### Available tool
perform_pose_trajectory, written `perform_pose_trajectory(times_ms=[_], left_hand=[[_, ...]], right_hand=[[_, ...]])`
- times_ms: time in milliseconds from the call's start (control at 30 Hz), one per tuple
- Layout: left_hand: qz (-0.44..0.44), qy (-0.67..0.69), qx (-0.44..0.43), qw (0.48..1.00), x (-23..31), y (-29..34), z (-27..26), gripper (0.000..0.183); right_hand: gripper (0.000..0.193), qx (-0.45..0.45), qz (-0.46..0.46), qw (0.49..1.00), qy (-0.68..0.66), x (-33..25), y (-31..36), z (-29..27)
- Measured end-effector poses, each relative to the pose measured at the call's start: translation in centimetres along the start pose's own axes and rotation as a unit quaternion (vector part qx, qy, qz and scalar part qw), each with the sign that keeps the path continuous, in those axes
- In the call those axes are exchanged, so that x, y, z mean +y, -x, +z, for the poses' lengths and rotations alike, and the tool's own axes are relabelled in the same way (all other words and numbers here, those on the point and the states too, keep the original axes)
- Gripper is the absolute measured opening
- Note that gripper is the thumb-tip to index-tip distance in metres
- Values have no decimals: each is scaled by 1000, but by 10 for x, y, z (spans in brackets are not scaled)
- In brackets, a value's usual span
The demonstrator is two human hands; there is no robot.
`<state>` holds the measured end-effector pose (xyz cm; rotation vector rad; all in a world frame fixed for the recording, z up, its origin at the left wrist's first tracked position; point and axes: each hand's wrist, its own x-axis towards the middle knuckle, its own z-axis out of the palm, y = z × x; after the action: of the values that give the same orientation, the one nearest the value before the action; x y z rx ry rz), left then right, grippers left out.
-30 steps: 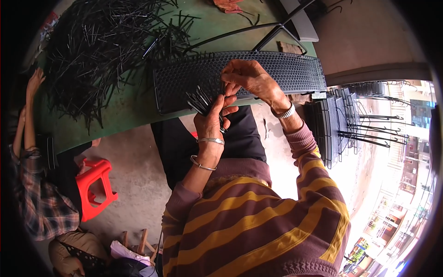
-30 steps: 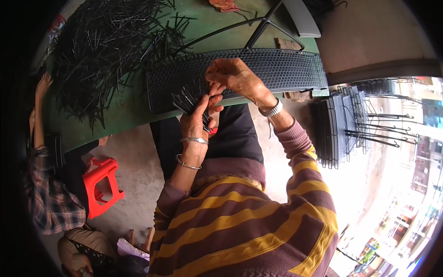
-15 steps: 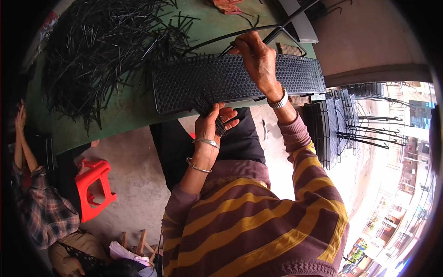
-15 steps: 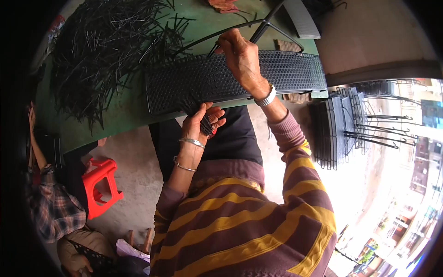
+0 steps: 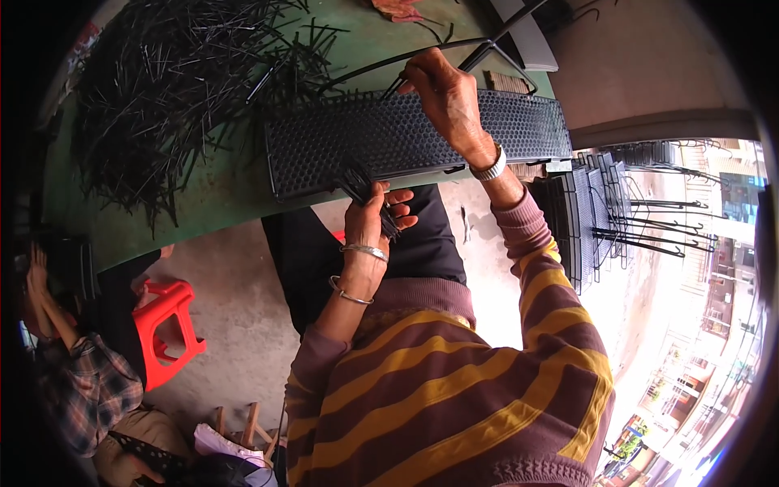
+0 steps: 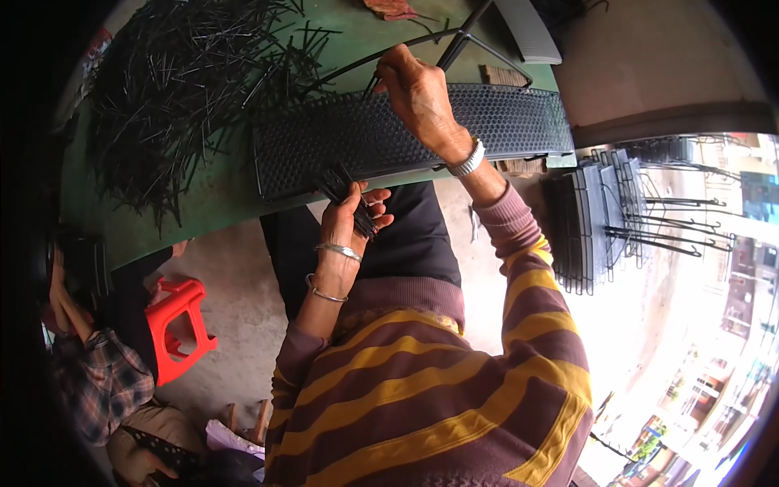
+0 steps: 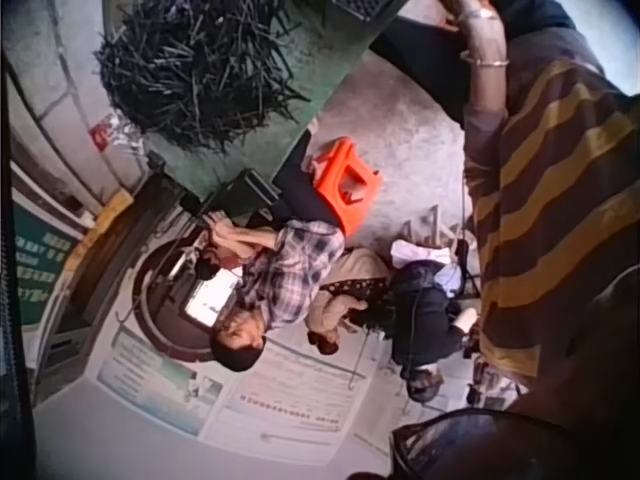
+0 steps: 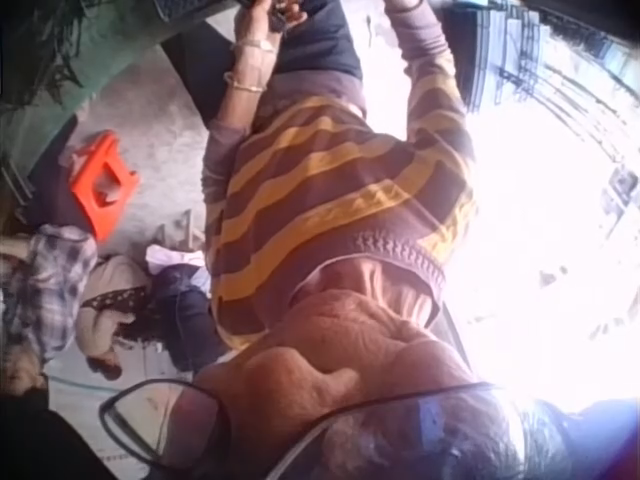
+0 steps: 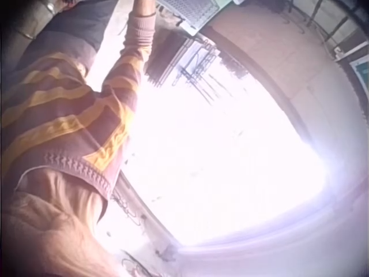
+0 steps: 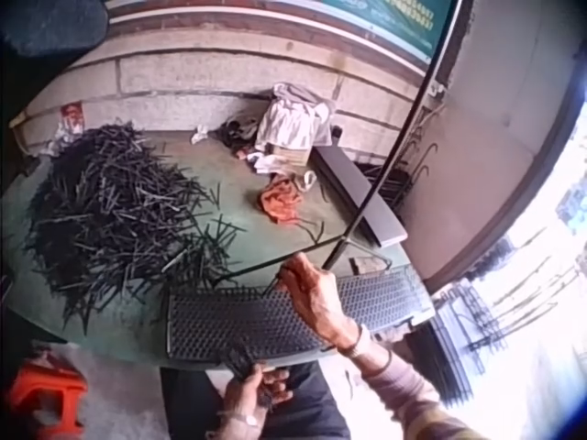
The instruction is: Inserting bristles into a plastic grid base.
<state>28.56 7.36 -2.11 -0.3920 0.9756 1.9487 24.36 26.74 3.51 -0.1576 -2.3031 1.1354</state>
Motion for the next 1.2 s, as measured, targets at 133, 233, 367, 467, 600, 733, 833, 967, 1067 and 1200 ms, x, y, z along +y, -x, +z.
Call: perform_pose_trajectory(times_ms=[133, 233, 367, 467, 600, 733, 833, 967, 1067, 1200], left_hand=[[30, -12, 12, 999, -2, 3, -3, 24], [16, 28, -13, 999, -3, 3, -4, 23], [16, 34, -22, 999, -1, 7, 0, 24], [14, 35, -31, 999, -1, 7, 1, 24], [12, 27, -38, 999, -1, 9, 1, 24], [18, 17, -31, 999, 2, 12, 8, 24], [24, -3, -22, 999, 4, 13, 8, 26], [30, -5, -19, 999, 3, 10, 7, 29], [29, -7, -16, 999, 5, 11, 10, 29], [27, -1, -13, 1000, 4, 11, 7, 29]], right_hand=[[6, 6, 11, 1000, 8, 0, 2, 2], [5, -25, -34, 999, 4, 4, 0, 3], [6, -96, -133, 984, 65, 7, -6, -3], [6, -105, -135, 984, 58, 5, -6, -6], [5, -53, -60, 997, -16, 7, -1, -1], [5, -4, -43, 999, -5, 13, 3, 6], [5, -8, -68, 997, 33, 12, 2, 9], [6, -11, -116, 988, 102, 10, 5, 14], [5, 33, -119, 988, 88, 12, 11, 18], [6, 53, -72, 994, 63, 12, 12, 21]])
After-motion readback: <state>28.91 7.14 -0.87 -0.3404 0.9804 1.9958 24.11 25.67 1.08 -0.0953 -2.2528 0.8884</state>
